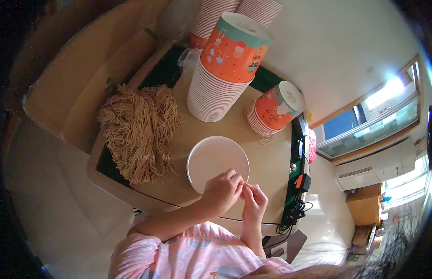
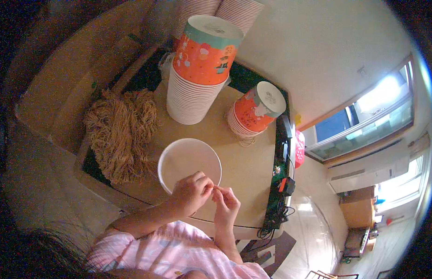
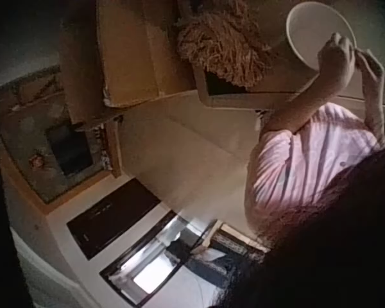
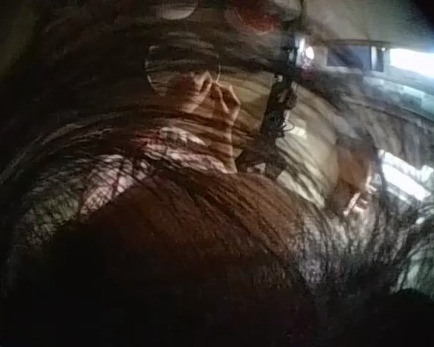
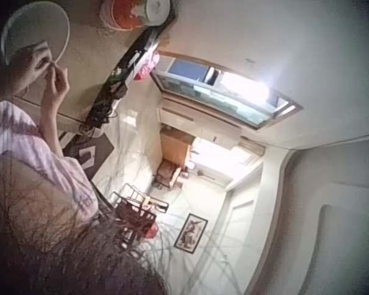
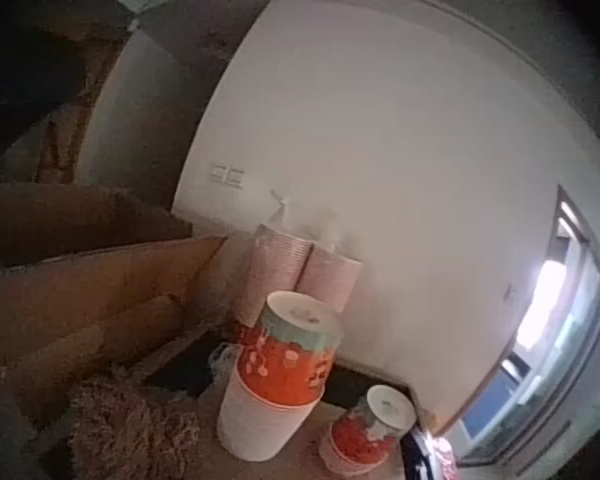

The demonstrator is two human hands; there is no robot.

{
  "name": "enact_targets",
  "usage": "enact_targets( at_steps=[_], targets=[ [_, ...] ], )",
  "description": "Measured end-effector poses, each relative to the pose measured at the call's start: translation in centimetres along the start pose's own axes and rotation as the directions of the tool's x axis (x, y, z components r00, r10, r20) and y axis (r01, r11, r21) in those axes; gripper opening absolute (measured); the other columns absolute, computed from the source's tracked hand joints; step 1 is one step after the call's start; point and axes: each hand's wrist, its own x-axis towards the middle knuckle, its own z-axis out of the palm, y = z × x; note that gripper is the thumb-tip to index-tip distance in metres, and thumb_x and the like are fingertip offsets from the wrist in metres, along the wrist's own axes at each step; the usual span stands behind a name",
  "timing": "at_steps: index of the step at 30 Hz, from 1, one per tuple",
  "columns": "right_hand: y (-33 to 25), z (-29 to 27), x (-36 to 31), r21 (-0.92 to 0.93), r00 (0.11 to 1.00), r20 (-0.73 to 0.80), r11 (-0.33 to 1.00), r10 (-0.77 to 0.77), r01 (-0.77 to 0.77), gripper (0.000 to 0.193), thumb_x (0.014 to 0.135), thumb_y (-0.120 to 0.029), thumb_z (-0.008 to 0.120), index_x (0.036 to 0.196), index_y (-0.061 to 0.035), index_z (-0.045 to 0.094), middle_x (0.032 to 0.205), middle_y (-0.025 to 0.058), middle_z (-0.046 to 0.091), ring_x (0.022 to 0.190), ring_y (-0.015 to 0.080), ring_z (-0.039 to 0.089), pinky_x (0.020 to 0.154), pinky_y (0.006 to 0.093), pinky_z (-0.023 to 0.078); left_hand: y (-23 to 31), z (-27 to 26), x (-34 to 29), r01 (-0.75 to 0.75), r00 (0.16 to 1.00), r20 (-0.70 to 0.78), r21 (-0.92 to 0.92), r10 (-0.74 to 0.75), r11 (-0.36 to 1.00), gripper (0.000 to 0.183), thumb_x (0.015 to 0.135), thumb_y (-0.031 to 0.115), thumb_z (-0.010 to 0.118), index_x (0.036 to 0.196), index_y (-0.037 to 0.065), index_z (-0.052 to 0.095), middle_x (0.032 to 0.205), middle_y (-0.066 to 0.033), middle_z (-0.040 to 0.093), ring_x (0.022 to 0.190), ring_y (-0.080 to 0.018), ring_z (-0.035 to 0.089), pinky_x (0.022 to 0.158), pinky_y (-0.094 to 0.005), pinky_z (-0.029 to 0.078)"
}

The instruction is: Tying string handles to decorative paper buckets while sitting at a table.

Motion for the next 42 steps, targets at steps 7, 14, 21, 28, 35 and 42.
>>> enact_targets(
  at_steps=[7, 14, 21, 28, 35, 42],
  targets=[
    [0.1, 0.2, 0.0, 0.141, 0.998, -0.013, 0.988, 0.057, -0.054, 0.013, 0.089, -0.002, 0.061, 0.096, 0.0053, 0.068, 0.076, 0.0012, 0.054, 0.069, 0.0091, 0.049, 0.064, 0.0215, 0.039, -0.2, -0.2, -0.1, 0.064, 0.996, 0.073, -0.085, -0.058, 0.994, 0.006, 0.080, 0.011, 0.067, 0.081, 0.005, 0.066, 0.080, -0.0095, 0.062, 0.072, -0.0280, 0.063, 0.065, -0.0383, 0.051],
    [0.2, 0.6, -0.4, 0.059, 0.999, -0.023, 0.998, -0.025, 0.026, 0.014, 0.090, -0.003, 0.060, 0.098, 0.0049, 0.068, 0.078, 0.0010, 0.053, 0.069, 0.0079, 0.050, 0.063, 0.0214, 0.042, -0.1, 0.0, 0.1, 0.119, 0.991, 0.076, -0.091, -0.112, 0.989, 0.008, 0.082, 0.013, 0.066, 0.081, 0.005, 0.067, 0.080, -0.0095, 0.063, 0.071, -0.0273, 0.064, 0.065, -0.0384, 0.051],
    [-0.1, 0.4, -0.5, 0.055, 1.000, -0.010, 0.998, -0.030, 0.030, 0.015, 0.090, -0.002, 0.061, 0.101, 0.0045, 0.067, 0.082, 0.0003, 0.053, 0.071, 0.0079, 0.052, 0.064, 0.0219, 0.044, -0.1, 0.2, 0.3, 0.157, 0.987, 0.058, -0.094, -0.152, 0.983, 0.008, 0.080, 0.012, 0.066, 0.075, 0.007, 0.064, 0.078, -0.0081, 0.062, 0.071, -0.0267, 0.064, 0.063, -0.0385, 0.052],
    [-0.8, 0.5, 0.0, -0.315, 0.987, 0.047, 0.935, -0.154, 0.161, 0.019, 0.084, -0.002, 0.067, 0.102, 0.0010, 0.067, 0.081, 0.0022, 0.057, 0.071, 0.0084, 0.053, 0.064, 0.0221, 0.045, -0.5, -2.1, 1.0, 0.283, 0.949, 0.220, -0.266, -0.228, 0.921, 0.010, 0.079, 0.012, 0.068, 0.080, 0.003, 0.064, 0.079, -0.0097, 0.066, 0.067, -0.0224, 0.064, 0.063, -0.0344, 0.052],
    [-0.6, 0.7, 0.1, -0.275, 0.986, -0.017, 0.949, -0.163, 0.153, 0.011, 0.079, -0.002, 0.072, 0.087, -0.0024, 0.065, 0.076, 0.0030, 0.057, 0.068, 0.0102, 0.054, 0.063, 0.0234, 0.045, -0.7, -2.4, 1.0, 0.307, 0.935, 0.270, -0.290, -0.230, 0.907, 0.011, 0.079, 0.012, 0.069, 0.082, 0.002, 0.065, 0.076, -0.0087, 0.066, 0.064, -0.0182, 0.064, 0.061, -0.0313, 0.051],
    [-0.7, 0.3, 0.4, -0.323, 0.964, 0.069, 0.908, -0.257, 0.265, 0.010, 0.081, -0.002, 0.070, 0.086, -0.0021, 0.061, 0.078, 0.0014, 0.059, 0.069, 0.0076, 0.053, 0.063, 0.0222, 0.044, -0.7, -2.4, 1.0, 0.310, 0.927, 0.298, -0.267, -0.228, 0.912, 0.010, 0.079, 0.012, 0.070, 0.082, 0.004, 0.065, 0.075, -0.0085, 0.065, 0.063, -0.0182, 0.063, 0.060, -0.0321, 0.051]
  ],
)
